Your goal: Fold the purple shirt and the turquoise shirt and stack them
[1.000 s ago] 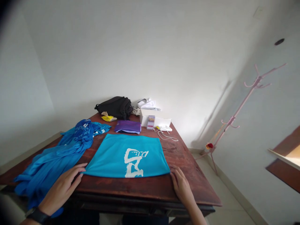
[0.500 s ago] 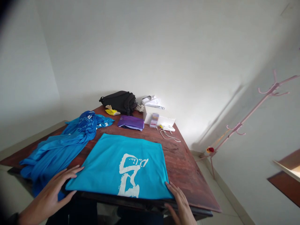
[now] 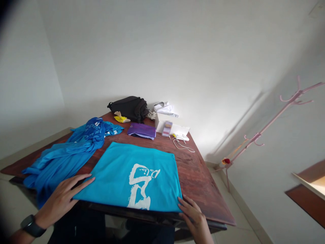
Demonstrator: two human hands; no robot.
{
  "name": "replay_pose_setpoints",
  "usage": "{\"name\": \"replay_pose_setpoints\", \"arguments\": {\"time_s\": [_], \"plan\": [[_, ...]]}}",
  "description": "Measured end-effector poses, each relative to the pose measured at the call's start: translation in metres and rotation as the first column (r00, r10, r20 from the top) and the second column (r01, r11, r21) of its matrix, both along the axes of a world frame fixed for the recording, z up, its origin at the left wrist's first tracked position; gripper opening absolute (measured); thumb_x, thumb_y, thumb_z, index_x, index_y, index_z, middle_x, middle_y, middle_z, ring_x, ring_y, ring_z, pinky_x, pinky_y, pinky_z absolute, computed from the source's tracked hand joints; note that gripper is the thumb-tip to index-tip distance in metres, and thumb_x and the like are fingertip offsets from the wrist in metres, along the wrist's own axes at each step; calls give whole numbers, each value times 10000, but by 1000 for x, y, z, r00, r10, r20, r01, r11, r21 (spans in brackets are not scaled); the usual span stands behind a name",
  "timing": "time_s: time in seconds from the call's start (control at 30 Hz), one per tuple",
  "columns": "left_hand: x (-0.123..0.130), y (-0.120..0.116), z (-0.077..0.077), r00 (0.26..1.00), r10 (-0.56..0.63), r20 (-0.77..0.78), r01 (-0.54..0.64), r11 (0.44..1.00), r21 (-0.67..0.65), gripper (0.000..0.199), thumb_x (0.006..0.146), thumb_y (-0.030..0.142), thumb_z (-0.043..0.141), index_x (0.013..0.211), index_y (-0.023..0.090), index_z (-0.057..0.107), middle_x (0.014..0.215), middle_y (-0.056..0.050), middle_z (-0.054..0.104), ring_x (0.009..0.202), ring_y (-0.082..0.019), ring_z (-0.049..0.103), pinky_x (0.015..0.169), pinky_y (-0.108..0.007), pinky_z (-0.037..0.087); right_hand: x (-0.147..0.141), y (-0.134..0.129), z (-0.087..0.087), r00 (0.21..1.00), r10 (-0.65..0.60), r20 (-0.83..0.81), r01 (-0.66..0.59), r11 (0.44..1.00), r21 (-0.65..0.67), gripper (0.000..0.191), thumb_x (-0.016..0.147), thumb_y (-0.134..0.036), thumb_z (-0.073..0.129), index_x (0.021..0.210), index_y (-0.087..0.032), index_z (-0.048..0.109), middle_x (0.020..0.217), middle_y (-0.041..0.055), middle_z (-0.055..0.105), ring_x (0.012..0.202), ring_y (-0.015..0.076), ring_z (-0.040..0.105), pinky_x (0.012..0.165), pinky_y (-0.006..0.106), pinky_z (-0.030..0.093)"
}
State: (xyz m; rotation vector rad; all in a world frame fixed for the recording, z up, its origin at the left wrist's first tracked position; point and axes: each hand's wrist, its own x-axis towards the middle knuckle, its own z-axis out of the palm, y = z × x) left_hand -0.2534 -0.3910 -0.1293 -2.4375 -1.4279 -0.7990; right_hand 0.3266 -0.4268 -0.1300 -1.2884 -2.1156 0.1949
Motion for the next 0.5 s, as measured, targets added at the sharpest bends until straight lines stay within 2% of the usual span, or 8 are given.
{"name": "replay_pose_setpoints", "arguments": {"time_s": [0.13,0.2,0.27,0.37,0.43,0.5], "plan": [[3,-1,6,998,-13,62,14,1000,-15,798,730,56,440,1434,427,497,1441,10,535,1279,-296,536,1022,-426,472,-1,2,13,998,67,-7,-67,997,-28,229,910,-348,627,1092,-350,767,1183,43,731,1177,305,651,946,465,580],[2,-1,7,995,-31,93,32,999,-4,769,741,62,432,1406,436,528,1430,27,548,1269,-283,549,1029,-413,472,-3,1,18,998,58,-8,-59,998,-39,202,911,-345,620,1038,-329,777,1198,54,726,1156,307,663,935,455,586],[1,0,7,991,-48,126,48,999,5,691,777,88,443,1360,435,575,1408,38,571,1250,-271,569,1038,-397,476,-7,-1,21,999,11,-43,-13,999,-38,198,918,-362,600,1000,-306,770,1250,70,700,1175,315,650,955,456,574],[2,1,12,967,-77,243,85,996,-19,456,879,196,499,1259,400,649,1401,33,582,1274,-266,556,1078,-403,458,-13,-6,22,985,-102,-139,99,995,-30,265,940,-396,549,1114,-286,716,1325,99,654,1230,318,612,981,450,550],[7,1,22,921,-98,376,126,991,-49,330,930,268,510,1208,358,663,1408,21,580,1333,-266,506,1117,-425,427,-16,-7,26,965,-154,-211,149,988,-39,304,956,-410,517,1181,-278,673,1297,118,668,1226,312,615,987,443,540],[14,0,35,860,-96,501,163,983,-90,312,968,294,467,1226,324,641,1397,8,592,1368,-262,470,1144,-449,398,-20,-5,32,935,-188,-300,186,982,-33,289,967,-428,494,1136,-266,664,1201,128,710,1175,310,645,989,447,528]]}}
